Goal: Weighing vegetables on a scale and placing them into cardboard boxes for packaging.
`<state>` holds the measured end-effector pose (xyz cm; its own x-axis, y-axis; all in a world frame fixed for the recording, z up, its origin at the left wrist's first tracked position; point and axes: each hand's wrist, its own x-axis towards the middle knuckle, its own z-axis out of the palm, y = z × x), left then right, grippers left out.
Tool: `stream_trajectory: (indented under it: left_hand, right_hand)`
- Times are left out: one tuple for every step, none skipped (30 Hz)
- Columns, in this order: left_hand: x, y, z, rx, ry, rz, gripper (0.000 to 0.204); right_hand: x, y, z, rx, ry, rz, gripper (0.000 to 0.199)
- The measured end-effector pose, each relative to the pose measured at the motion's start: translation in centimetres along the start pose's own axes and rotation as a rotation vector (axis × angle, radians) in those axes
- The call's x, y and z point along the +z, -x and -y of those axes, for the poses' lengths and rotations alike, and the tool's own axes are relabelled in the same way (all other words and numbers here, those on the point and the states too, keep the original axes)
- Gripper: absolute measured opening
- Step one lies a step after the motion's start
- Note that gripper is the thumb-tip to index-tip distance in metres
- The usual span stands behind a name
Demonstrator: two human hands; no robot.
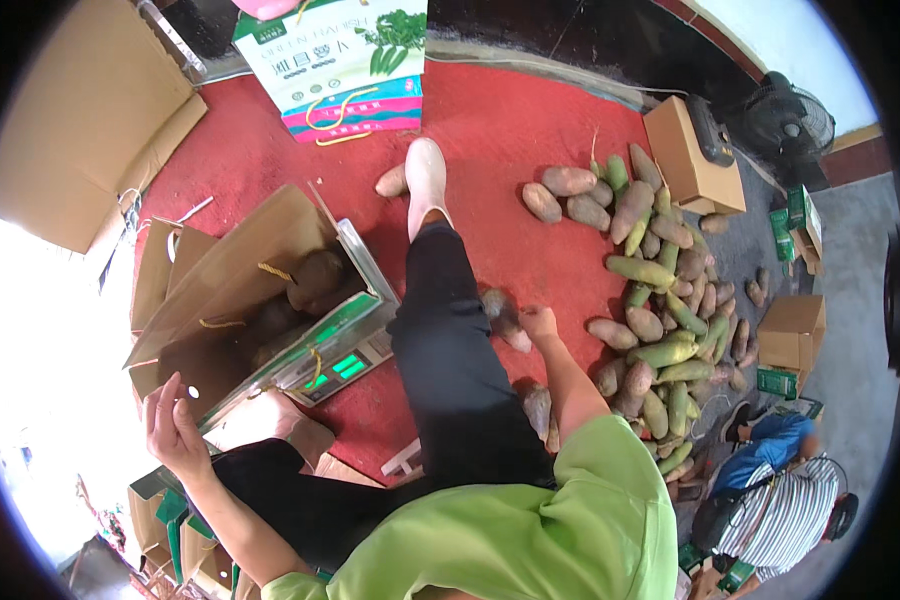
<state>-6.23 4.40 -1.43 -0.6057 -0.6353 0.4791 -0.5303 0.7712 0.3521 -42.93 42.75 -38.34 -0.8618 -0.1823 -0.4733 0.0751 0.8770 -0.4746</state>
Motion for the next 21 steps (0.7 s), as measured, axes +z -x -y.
stream_trajectory:
  left_hand:
    - [-0.1,0.1,0.0,-0.004,-0.002,0.006,0.029]
    - [-0.2,0.1,0.1,-0.002,-0.007,-0.004,0.029]
    - [-0.2,0.1,0.1,-0.018,-0.017,-0.006,0.029]
    - [-0.3,0.1,0.2,-0.031,-0.024,-0.011,0.030]
    - [-0.4,0.2,0.2,-0.027,-0.026,-0.020,0.030]
    - [-0.7,0.4,0.3,-0.057,-0.034,-0.018,0.031]
    - [-1.0,0.4,0.4,-0.086,-0.045,-0.020,0.032]
    - [-1.0,0.4,0.5,-0.082,-0.049,-0.031,0.032]
    - [-0.8,0.4,0.6,-0.081,-0.052,-0.027,0.033]
    - [-0.6,0.5,0.7,-0.079,-0.053,-0.017,0.035]
    - [-0.6,0.4,0.7,-0.091,-0.058,0.004,0.034]
    - [-0.5,0.2,0.7,-0.083,-0.055,0.004,0.034]
    - [-0.4,0.1,0.6,-0.095,-0.059,0.007,0.033]
    - [-0.2,0.0,0.5,-0.104,-0.048,0.022,0.032]
    - [-0.3,0.1,0.8,-0.101,-0.035,0.041,0.031]
    - [-1.3,0.6,1.1,-0.109,-0.076,0.035,0.032]
    - [-2.0,0.9,1.1,-0.116,-0.099,0.029,0.032]
    - [-1.7,0.8,1.3,-0.111,-0.088,0.026,0.032]
    - [-1.2,1.0,1.8,-0.141,-0.088,0.032,0.036]
    - [-0.9,0.8,1.6,-0.136,-0.082,0.046,0.036]
    - [-0.7,0.6,1.4,-0.127,-0.089,0.037,0.038]
  right_hand:
    - [0.2,-0.1,0.0,-0.011,-0.005,0.000,0.026]
    - [0.4,-0.3,0.0,-0.050,-0.005,-0.036,0.025]
    - [0.6,-0.6,0.0,-0.088,-0.005,-0.072,0.024]
    - [0.6,-0.9,0.3,-0.096,-0.011,-0.076,0.024]
    - [0.5,-1.1,0.6,-0.089,0.002,-0.093,0.023]
    - [0.5,-1.3,0.9,-0.081,0.016,-0.109,0.022]
    - [0.3,-1.6,1.1,-0.091,0.007,-0.112,0.022]
    - [0.0,-2.1,0.9,-0.056,0.025,-0.050,0.024]
    - [-0.2,-2.6,0.8,-0.021,0.044,0.012,0.026]
    - [-0.1,-2.9,0.7,-0.023,0.037,0.009,0.026]
    - [-0.1,-3.3,0.5,-0.027,0.011,-0.019,0.022]
    - [0.0,-3.8,0.3,-0.027,-0.015,-0.047,0.019]
    - [0.0,-4.4,0.4,-0.014,-0.017,-0.050,0.019]
    - [-0.3,-5.6,0.3,0.014,-0.031,-0.019,0.021]
    - [-0.6,-6.5,0.0,0.048,-0.047,0.013,0.024]
    - [-0.4,-6.0,2.4,0.005,-0.005,0.001,0.026]
    - [-0.9,-5.7,5.2,-0.039,0.039,-0.020,0.028]
    - [-1.4,-6.9,4.5,-0.033,0.045,-0.082,0.027]
    - [-1.7,-8.1,4.0,-0.033,0.051,-0.138,0.027]
    - [-2.0,-9.1,4.1,-0.018,0.052,-0.138,0.027]
    - [-2.3,-10.0,4.2,0.028,0.078,-0.163,0.031]
